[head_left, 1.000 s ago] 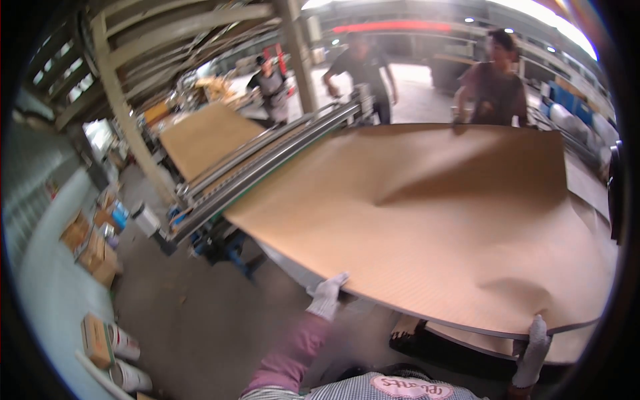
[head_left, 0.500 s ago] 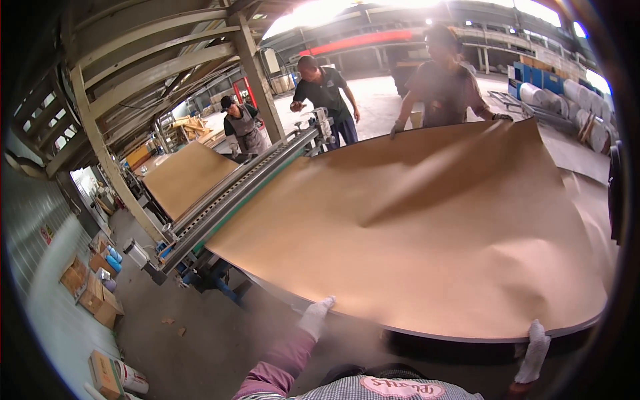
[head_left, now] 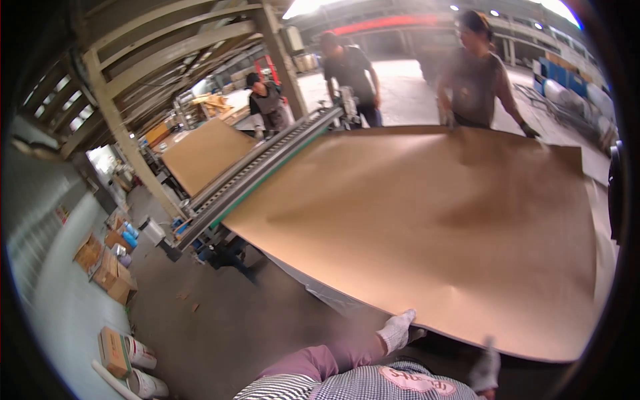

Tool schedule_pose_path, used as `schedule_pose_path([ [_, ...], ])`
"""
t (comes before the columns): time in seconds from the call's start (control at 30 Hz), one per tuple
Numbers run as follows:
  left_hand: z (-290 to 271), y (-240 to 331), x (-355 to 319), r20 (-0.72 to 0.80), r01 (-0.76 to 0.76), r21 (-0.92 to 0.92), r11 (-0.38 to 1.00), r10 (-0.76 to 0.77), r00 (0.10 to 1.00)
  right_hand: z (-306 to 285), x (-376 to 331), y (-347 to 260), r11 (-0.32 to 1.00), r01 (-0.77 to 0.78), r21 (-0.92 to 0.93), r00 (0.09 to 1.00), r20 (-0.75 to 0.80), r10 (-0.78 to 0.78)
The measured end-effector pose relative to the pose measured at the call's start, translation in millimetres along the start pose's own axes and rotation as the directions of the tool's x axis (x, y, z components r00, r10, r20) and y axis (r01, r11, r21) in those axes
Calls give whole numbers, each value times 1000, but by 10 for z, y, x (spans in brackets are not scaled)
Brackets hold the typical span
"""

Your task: Handling and sorting large sheets of paper or veneer in a manufacturing facility using an industrial cutter.

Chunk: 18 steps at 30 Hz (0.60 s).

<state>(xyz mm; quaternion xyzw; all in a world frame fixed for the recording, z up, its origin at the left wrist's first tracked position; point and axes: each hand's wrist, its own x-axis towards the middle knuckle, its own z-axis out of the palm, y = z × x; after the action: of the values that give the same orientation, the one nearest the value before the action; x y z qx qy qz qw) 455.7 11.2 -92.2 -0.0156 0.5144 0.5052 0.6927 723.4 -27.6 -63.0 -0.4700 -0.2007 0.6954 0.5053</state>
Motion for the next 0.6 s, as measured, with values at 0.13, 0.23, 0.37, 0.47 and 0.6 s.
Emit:
schedule_pose_path([
  [0.13, 43, -23, 16, 250, 123, 12, 992, -122, 960, 890, 604, 661, 927, 126, -354, 988, -38, -149],
  [0.23, -66, 411, -159, 87, -4, 169, 986, -11, 996, 687, 728, 372, 968, 15, -250, 1000, -7, -17],
  [0.37, -1012, 1055, 202, -210, -265, -277, 923, 211, 955, 371, 589, 103, 969, 47, -242, 998, -31, -56],
  [0.47, -1525, 1023, 550, -3, -361, 23, 932, 361, 933, 267, 454, -63, 973, 113, -202, 993, -22, -120],
  [0.6, -1062, 699, 691, -242, -297, 256, 920, 359, 902, 884, 174, 84, 972, -234, 2, 972, 38, 233],
])
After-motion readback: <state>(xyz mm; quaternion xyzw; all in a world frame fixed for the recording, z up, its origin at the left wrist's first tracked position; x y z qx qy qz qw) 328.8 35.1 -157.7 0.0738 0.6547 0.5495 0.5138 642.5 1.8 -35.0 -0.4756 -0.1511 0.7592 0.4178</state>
